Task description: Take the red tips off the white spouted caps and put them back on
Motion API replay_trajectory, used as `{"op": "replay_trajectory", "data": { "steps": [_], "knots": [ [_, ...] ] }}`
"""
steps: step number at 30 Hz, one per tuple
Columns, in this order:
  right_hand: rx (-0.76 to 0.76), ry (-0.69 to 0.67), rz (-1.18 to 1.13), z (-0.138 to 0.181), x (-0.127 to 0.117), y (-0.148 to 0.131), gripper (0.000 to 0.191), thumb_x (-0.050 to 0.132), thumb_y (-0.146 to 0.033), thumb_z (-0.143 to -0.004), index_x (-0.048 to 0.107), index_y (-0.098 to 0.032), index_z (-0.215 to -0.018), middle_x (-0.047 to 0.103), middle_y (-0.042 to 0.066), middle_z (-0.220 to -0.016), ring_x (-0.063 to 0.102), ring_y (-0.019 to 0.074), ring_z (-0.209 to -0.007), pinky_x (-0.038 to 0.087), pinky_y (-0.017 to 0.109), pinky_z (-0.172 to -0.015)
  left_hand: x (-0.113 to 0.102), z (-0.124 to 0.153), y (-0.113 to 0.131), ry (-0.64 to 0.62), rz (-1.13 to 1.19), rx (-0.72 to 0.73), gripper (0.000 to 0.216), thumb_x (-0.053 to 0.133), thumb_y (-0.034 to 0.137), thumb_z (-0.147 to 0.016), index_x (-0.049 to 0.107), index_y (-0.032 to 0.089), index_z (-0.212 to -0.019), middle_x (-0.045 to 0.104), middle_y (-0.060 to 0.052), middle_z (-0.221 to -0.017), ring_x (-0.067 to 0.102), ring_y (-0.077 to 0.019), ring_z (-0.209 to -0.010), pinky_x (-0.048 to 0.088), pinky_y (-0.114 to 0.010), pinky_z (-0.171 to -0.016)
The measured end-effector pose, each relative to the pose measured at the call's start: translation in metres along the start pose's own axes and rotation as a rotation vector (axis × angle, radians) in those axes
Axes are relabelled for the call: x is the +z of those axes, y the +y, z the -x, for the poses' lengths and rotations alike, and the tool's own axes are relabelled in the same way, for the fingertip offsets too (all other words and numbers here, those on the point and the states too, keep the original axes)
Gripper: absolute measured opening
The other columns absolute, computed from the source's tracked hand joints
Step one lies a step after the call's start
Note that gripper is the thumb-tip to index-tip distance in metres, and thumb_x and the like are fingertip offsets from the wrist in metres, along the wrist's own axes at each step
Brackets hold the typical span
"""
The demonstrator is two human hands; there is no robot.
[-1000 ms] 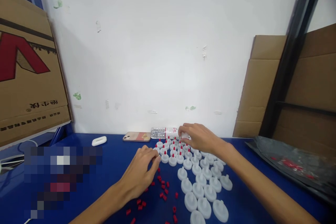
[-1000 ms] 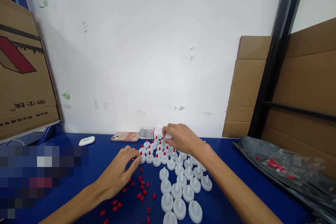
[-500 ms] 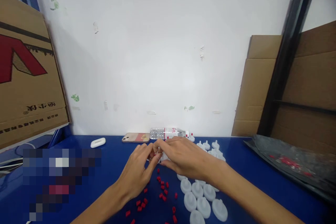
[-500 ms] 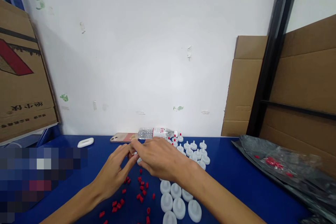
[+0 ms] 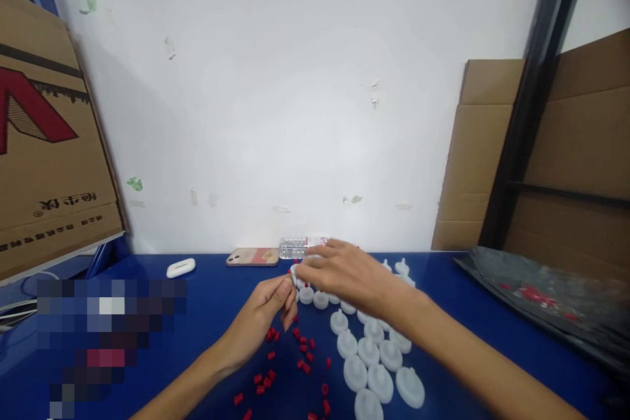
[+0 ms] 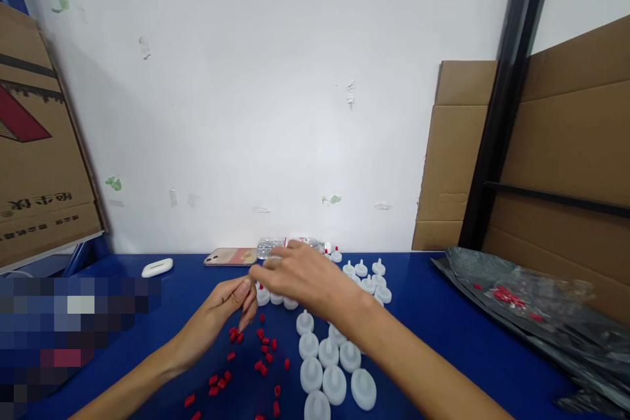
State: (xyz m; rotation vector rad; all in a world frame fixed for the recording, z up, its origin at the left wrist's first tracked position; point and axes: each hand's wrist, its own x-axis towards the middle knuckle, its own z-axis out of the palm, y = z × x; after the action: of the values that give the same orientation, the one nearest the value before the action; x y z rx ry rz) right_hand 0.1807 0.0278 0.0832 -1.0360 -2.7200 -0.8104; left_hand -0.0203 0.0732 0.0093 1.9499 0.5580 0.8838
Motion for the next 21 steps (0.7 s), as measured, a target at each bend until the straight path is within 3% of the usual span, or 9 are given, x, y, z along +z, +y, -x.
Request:
{"op": "replay_trajectory", "data": {
  "steps": [3, 7, 9, 12, 18, 21],
  "knots": [
    [0.144, -0.027, 0.029, 0.008, 0.003, 0.024, 0.026, 0.052, 0.004, -0.09, 0.056, -0.02, -0.1, 0.07, 0.003, -0.095, 0.062, 0.018, -0.09, 0.039, 0.031, -0.075, 0.0, 0.001, 0.001, 0.0, -0.022, -0.033, 0.047, 0.035, 0.048, -0.103, 0.042, 0.021, -0.065, 0.049, 0.003, -0.058, 0.044, -0.0152, -0.059, 0.036, -0.028, -0.065],
    [0.403, -0.148, 0.047, 0.022, 0.011, 0.053, 0.012, 0.053, -0.02, -0.1, 0.063, -0.02, -0.108, 0.07, 0.007, -0.108, 0.065, 0.0218, -0.096, 0.041, 0.033, -0.077, -0.002, 0.002, -0.002, 0.05, -0.184, -0.096, 0.048, 0.04, 0.049, -0.1, 0.043, 0.02, -0.062, 0.044, 0.003, -0.062, 0.04, -0.0144, -0.061, 0.03, -0.027, -0.061],
    [0.472, -0.199, 0.066, 0.028, 0.016, 0.063, 0.027, 0.043, -0.03, -0.105, 0.067, -0.017, -0.103, 0.072, 0.011, -0.103, 0.067, 0.025, -0.093, 0.042, 0.034, -0.075, -0.003, 0.002, -0.002, 0.049, -0.193, -0.146, 0.042, 0.044, 0.049, -0.098, 0.044, 0.02, -0.067, 0.043, 0.005, -0.063, 0.038, -0.0138, -0.06, 0.029, -0.027, -0.059],
    [0.54, -0.293, 0.08, 0.037, 0.029, 0.074, 0.044, 0.034, -0.032, -0.106, 0.07, -0.013, -0.09, 0.073, 0.017, -0.091, 0.07, 0.0296, -0.089, 0.043, 0.036, -0.072, -0.004, 0.002, -0.001, 0.039, -0.159, -0.158, 0.036, 0.047, 0.047, -0.096, 0.044, 0.021, -0.072, 0.042, 0.006, -0.065, 0.036, -0.0136, -0.061, 0.029, -0.026, -0.059],
    [0.589, -0.5, 0.02, 0.05, 0.057, 0.079, 0.026, 0.048, -0.017, -0.095, 0.073, -0.013, -0.089, 0.075, 0.018, -0.092, 0.072, 0.0299, -0.085, 0.046, 0.035, -0.07, -0.002, 0.002, -0.005, 0.03, -0.296, -0.083, 0.027, 0.049, 0.039, -0.096, 0.052, 0.02, -0.078, 0.051, 0.004, -0.072, 0.044, -0.0151, -0.067, 0.033, -0.026, -0.064],
    [0.571, -0.536, -0.02, 0.051, 0.063, 0.077, 0.028, 0.045, -0.018, -0.096, 0.073, -0.014, -0.093, 0.075, 0.018, -0.097, 0.072, 0.0291, -0.09, 0.047, 0.035, -0.072, -0.002, 0.002, -0.004, 0.013, -0.355, -0.082, 0.025, 0.048, 0.036, -0.096, 0.053, 0.02, -0.077, 0.054, 0.003, -0.072, 0.047, -0.0155, -0.068, 0.034, -0.026, -0.064]
  ]
}}
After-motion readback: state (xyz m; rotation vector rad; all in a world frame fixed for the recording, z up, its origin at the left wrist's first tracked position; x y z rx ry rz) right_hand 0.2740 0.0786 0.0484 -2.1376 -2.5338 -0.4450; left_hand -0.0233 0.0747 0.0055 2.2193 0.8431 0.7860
